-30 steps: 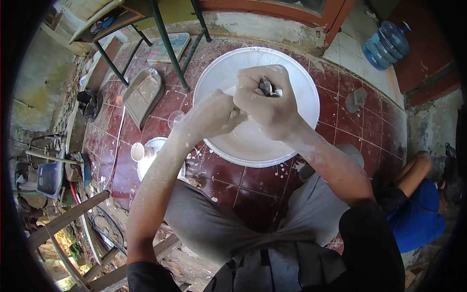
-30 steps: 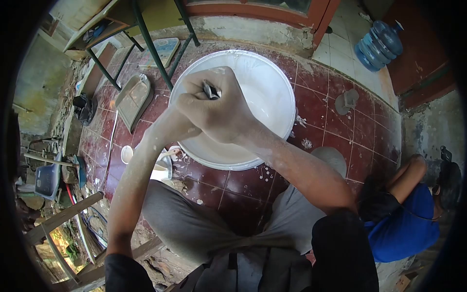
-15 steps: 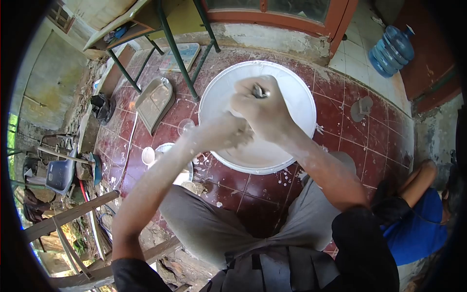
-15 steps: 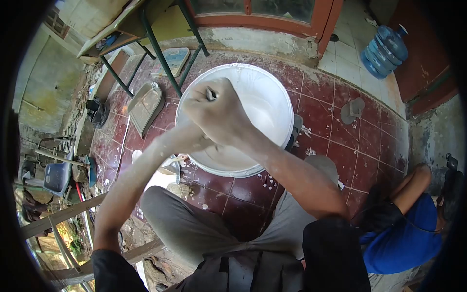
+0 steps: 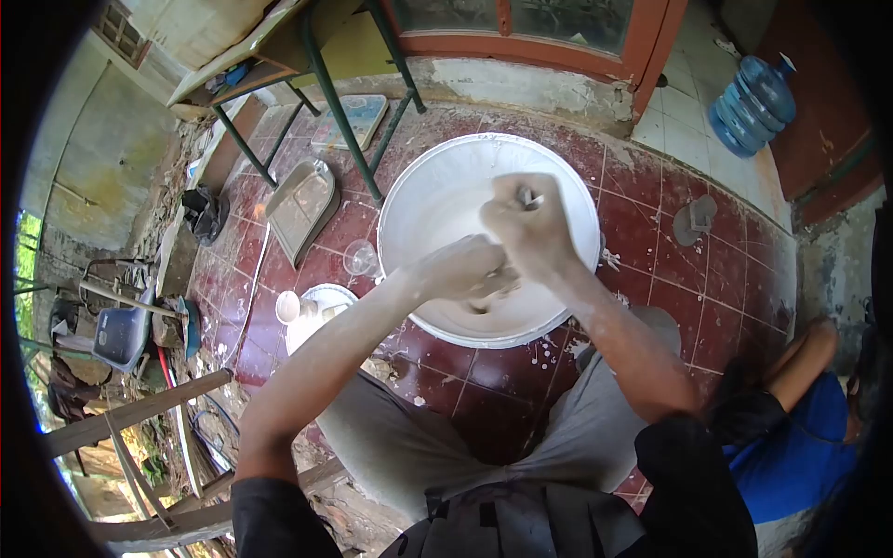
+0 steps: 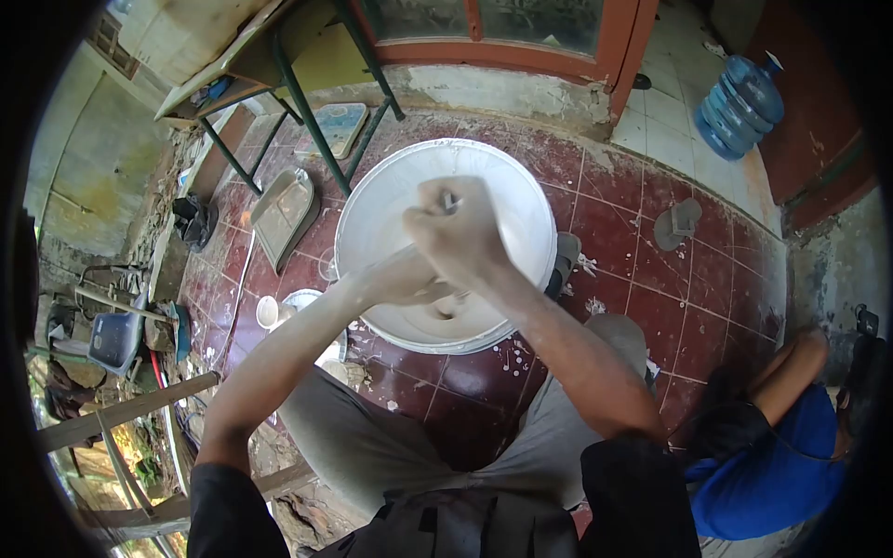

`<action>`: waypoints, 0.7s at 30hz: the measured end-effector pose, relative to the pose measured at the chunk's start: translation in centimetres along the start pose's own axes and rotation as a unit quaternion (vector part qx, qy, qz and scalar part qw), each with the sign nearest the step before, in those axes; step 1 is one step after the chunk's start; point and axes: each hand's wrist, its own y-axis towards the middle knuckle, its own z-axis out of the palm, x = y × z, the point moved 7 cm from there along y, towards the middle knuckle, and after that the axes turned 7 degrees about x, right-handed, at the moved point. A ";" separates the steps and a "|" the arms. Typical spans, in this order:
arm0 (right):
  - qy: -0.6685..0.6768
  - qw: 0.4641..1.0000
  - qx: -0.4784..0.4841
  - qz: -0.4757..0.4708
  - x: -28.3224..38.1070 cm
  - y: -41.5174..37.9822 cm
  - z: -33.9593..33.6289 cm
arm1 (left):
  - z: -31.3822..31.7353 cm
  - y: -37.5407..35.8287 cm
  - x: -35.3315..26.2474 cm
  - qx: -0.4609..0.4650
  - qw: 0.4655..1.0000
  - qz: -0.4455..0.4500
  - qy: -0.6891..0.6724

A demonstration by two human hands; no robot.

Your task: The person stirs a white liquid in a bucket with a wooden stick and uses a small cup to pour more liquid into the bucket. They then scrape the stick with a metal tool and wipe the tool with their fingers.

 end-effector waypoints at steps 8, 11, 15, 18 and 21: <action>-0.044 0.988 0.066 -0.131 1.5 -0.8 2.4 | -0.8 -1.3 2.8 -0.034 0.996 -0.055 -0.058; -0.010 0.999 -0.002 -0.046 -0.6 -0.1 0.7 | 1.5 -1.5 2.6 -0.005 0.991 -0.079 -0.111; -0.139 0.979 -0.031 -0.143 1.6 -0.2 -2.6 | -2.6 3.7 -0.4 -0.034 0.998 0.004 -0.055; -0.069 0.990 0.029 -0.120 0.9 -1.0 0.0 | -0.8 0.3 1.8 -0.016 0.994 -0.063 -0.093; -0.006 0.998 0.035 -0.046 -0.3 -1.0 0.3 | -0.1 -0.7 0.8 -0.065 0.996 -0.060 -0.034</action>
